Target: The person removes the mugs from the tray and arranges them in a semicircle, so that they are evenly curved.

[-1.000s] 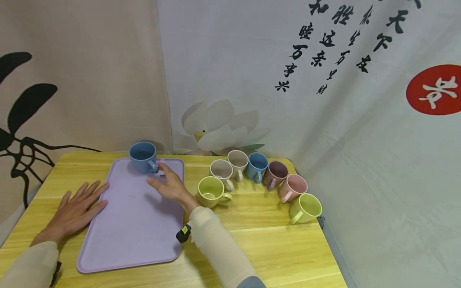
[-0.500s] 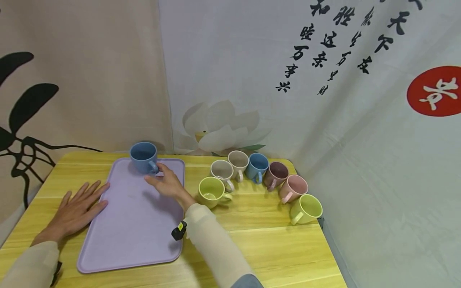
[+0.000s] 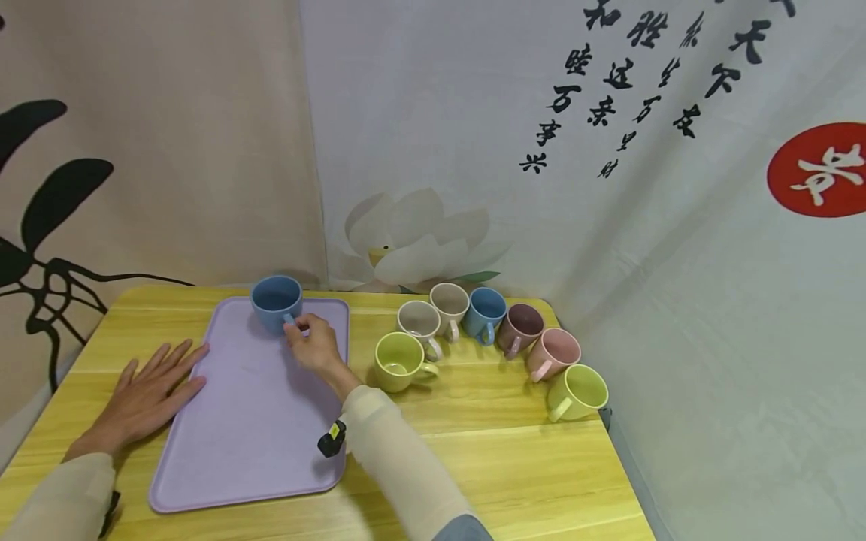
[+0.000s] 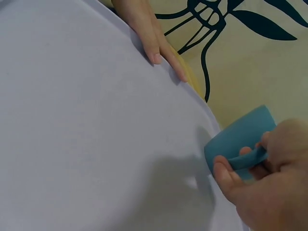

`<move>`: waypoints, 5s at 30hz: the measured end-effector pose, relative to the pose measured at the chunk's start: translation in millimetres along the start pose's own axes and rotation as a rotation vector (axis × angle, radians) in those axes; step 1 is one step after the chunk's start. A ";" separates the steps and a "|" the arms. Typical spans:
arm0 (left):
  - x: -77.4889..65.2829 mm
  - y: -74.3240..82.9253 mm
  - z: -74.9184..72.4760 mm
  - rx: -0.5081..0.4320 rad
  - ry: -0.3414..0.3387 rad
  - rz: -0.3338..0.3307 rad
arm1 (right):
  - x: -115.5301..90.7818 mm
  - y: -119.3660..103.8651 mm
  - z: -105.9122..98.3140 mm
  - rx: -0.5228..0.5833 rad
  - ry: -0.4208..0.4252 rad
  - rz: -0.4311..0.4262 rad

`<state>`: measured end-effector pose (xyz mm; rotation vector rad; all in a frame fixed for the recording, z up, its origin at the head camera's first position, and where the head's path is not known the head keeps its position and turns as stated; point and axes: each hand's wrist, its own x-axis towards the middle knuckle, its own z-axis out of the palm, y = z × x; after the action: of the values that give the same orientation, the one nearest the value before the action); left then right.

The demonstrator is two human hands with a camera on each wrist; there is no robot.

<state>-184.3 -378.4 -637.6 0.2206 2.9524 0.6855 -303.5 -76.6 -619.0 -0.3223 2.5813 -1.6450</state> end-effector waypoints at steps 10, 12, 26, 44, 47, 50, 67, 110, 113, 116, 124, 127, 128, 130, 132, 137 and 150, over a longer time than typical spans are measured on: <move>-0.8 0.7 1.7 0.011 0.026 0.008 | -36.7 -36.1 -28.9 0.091 0.012 0.003; -0.6 0.6 1.9 0.013 0.028 0.004 | -40.4 -36.0 -31.2 0.086 -0.005 -0.008; -1.0 1.1 1.1 0.013 0.021 0.000 | -77.4 -30.5 -62.5 0.164 -0.119 -0.078; 0.2 -1.4 2.7 -0.009 0.033 0.028 | -130.2 -15.1 -117.2 0.170 -0.235 -0.155; -0.3 -0.9 1.7 -0.014 0.031 0.029 | -138.6 -11.7 -127.5 0.161 -0.261 -0.163; -0.1 -0.8 1.2 -0.020 0.019 0.027 | -147.0 -7.2 -137.9 0.173 -0.286 -0.160; 0.6 -2.7 1.6 -0.022 0.001 0.012 | -179.3 19.4 -190.3 0.095 -0.353 -0.217; -0.7 -4.3 2.8 -0.021 0.028 0.044 | -199.5 77.2 -252.3 0.083 -0.288 -0.259; -0.5 -4.0 3.1 -0.020 0.025 0.039 | -199.7 79.4 -253.7 0.078 -0.285 -0.254; -0.3 -3.9 3.2 -0.021 0.028 0.037 | -200.1 80.5 -255.3 0.072 -0.278 -0.245; -0.4 -3.5 3.2 -0.018 0.022 0.036 | -203.4 78.8 -261.0 0.075 -0.274 -0.197; -0.8 -3.9 2.8 -0.017 0.013 0.029 | -204.3 76.8 -265.7 0.054 -0.287 -0.177; -0.5 -4.1 2.3 -0.016 0.010 0.028 | -204.0 75.7 -267.7 0.043 -0.289 -0.169; -0.1 -4.7 1.2 -0.015 0.012 0.028 | -202.7 72.9 -272.1 0.019 -0.282 -0.162; -0.3 -5.0 0.5 -0.011 0.023 0.032 | -201.0 70.6 -276.3 -0.018 -0.251 -0.165; -3.1 -6.3 0.4 -0.007 0.048 0.051 | -197.1 70.9 -284.0 -0.108 -0.075 -0.176; -2.5 34.0 -14.6 -0.011 0.090 0.091 | -185.5 77.6 -299.3 -0.483 0.180 -0.298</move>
<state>-179.7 -354.9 -609.3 0.3333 3.0388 0.7419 -182.9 259.9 -572.0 -0.6366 3.1827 -1.1295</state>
